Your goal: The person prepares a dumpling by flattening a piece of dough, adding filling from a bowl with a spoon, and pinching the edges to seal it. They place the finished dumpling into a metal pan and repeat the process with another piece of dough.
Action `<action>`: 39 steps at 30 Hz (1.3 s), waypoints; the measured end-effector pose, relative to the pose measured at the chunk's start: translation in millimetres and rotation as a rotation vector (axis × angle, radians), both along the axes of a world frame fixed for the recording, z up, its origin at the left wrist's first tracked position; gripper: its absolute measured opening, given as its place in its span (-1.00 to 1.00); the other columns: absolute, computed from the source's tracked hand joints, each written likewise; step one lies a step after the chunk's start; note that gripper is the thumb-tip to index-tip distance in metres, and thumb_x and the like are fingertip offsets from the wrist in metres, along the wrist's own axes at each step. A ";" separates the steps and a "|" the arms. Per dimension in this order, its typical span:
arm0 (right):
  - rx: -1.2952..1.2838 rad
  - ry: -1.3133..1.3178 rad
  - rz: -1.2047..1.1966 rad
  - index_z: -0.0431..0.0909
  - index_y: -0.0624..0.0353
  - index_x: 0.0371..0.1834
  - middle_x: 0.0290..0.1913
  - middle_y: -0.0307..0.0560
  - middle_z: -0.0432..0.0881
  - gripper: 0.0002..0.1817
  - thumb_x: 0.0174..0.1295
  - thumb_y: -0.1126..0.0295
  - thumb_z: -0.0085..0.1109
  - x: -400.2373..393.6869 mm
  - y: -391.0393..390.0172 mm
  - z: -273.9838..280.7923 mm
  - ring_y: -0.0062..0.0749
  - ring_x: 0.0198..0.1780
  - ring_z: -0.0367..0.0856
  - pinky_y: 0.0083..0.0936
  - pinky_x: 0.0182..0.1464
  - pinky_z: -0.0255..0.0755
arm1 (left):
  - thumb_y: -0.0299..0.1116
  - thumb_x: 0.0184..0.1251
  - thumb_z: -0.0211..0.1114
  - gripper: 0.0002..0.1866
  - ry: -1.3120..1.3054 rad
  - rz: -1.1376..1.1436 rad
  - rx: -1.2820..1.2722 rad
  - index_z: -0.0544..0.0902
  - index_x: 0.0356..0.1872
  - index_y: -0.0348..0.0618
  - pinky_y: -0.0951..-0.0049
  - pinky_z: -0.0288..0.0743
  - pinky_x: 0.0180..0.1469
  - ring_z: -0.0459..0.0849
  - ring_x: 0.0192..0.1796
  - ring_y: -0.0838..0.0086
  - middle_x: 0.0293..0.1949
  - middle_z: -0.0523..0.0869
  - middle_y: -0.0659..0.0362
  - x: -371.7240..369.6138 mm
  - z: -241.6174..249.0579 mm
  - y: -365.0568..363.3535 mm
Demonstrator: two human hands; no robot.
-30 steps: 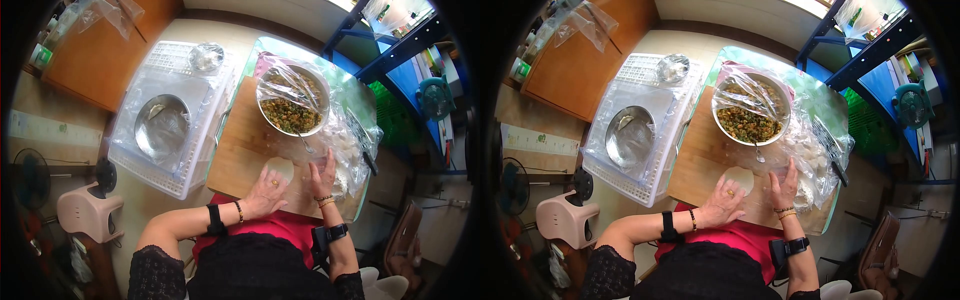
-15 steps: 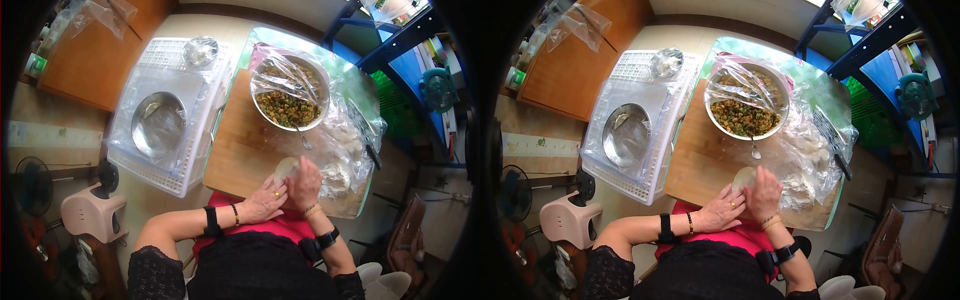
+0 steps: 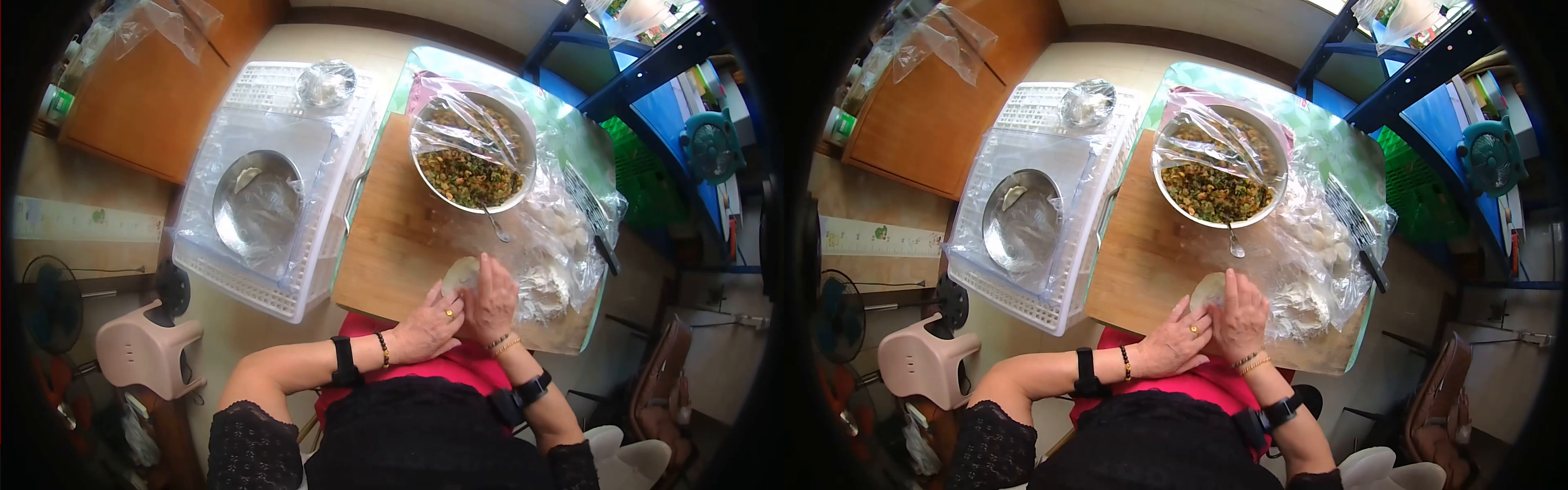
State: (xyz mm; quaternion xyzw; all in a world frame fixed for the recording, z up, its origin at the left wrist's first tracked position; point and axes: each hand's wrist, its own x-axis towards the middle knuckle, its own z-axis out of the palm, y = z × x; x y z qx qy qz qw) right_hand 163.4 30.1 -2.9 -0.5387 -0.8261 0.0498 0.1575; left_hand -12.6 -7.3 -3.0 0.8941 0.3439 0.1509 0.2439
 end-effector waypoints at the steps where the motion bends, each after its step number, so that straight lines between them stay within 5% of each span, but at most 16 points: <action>1: 0.031 -0.020 -0.062 0.19 0.25 0.42 0.14 0.13 0.48 -0.16 0.09 0.19 0.34 3.2 8.6 -5.8 -0.01 0.20 0.41 -0.19 0.18 0.25 | -0.08 0.17 0.34 -0.35 0.002 0.005 0.000 0.42 0.20 -0.27 -0.15 -0.03 0.46 0.27 0.40 0.00 0.25 0.39 -0.13 -0.2 -1.2 1.7; 4: -0.145 0.130 -0.291 0.21 0.25 0.41 0.11 0.14 0.50 -0.13 0.05 0.15 0.38 21.1 45.3 -5.5 -0.03 0.20 0.42 -0.19 0.18 0.26 | -0.04 0.19 0.32 -0.36 -0.029 0.023 0.043 0.44 0.17 -0.28 -0.16 -0.05 0.46 0.28 0.37 -0.02 0.20 0.42 -0.14 -2.9 -1.6 3.6; 9: -0.166 0.485 -0.361 0.16 0.30 0.44 0.09 0.19 0.50 -0.20 0.18 0.26 0.32 47.7 47.1 -14.4 0.02 0.07 0.50 -0.21 0.13 0.39 | 0.00 0.20 0.31 -0.34 0.000 0.270 0.017 0.43 0.17 -0.28 -0.16 0.00 0.44 0.33 0.30 -0.04 0.15 0.42 -0.17 -5.8 2.4 17.3; 13: -0.221 0.498 -0.314 0.17 0.28 0.44 0.13 0.22 0.48 -0.21 0.17 0.30 0.31 45.9 31.1 8.8 0.01 0.09 0.49 -0.25 0.12 0.40 | 0.00 0.19 0.31 -0.34 0.014 0.184 0.041 0.43 0.18 -0.27 -0.15 0.02 0.44 0.30 0.33 -0.04 0.20 0.40 -0.18 6.5 -11.0 23.0; 18: 0.005 0.230 -0.014 0.18 0.23 0.45 0.16 0.17 0.47 -0.22 0.12 0.40 0.29 32.9 9.9 23.6 0.03 0.14 0.46 -0.16 0.16 0.31 | 0.00 0.19 0.31 -0.33 -0.074 0.035 0.044 0.43 0.21 -0.25 -0.14 0.03 0.44 0.22 0.42 -0.06 0.28 0.33 -0.21 18.4 -7.0 6.9; 23: 0.003 -0.046 -0.055 0.22 0.23 0.41 0.19 0.12 0.45 -0.17 0.10 0.12 0.33 7.5 5.2 -1.9 -0.06 0.21 0.41 -0.18 0.19 0.21 | 0.00 0.21 0.29 -0.36 0.025 -0.006 0.006 0.45 0.18 -0.28 -0.14 0.00 0.45 0.23 0.42 -0.04 0.26 0.36 -0.15 11.2 -3.8 -0.2; 30: -0.087 0.316 -0.259 0.21 0.23 0.41 0.03 0.13 0.52 -0.17 0.11 0.16 0.36 42.8 47.3 -10.1 -0.01 0.01 0.48 -0.19 0.10 0.30 | 0.00 0.23 0.28 -0.37 -0.035 0.105 0.047 0.46 0.17 -0.29 -0.15 -0.03 0.46 0.26 0.38 -0.03 0.20 0.41 -0.13 9.5 -0.4 2.5; 36: 0.012 0.119 0.038 0.19 0.28 0.42 0.09 0.13 0.50 -0.16 0.05 0.30 0.35 1.1 19.8 6.0 0.00 0.06 0.46 -0.18 0.10 0.29 | 0.00 0.23 0.27 -0.36 0.007 0.116 0.069 0.45 0.17 -0.31 -0.18 -0.01 0.44 0.29 0.35 -0.01 0.17 0.42 -0.13 1.3 2.6 1.0; 39: 0.086 -0.006 -0.009 0.23 0.27 0.38 0.03 0.06 0.51 -0.14 0.04 0.13 0.37 -5.5 27.9 -9.4 -0.04 0.02 0.46 -0.20 0.09 0.27 | 0.00 0.24 0.27 -0.35 0.060 0.099 0.045 0.44 0.18 -0.33 -0.18 0.00 0.44 0.29 0.35 0.00 0.16 0.42 -0.13 -5.3 0.6 0.7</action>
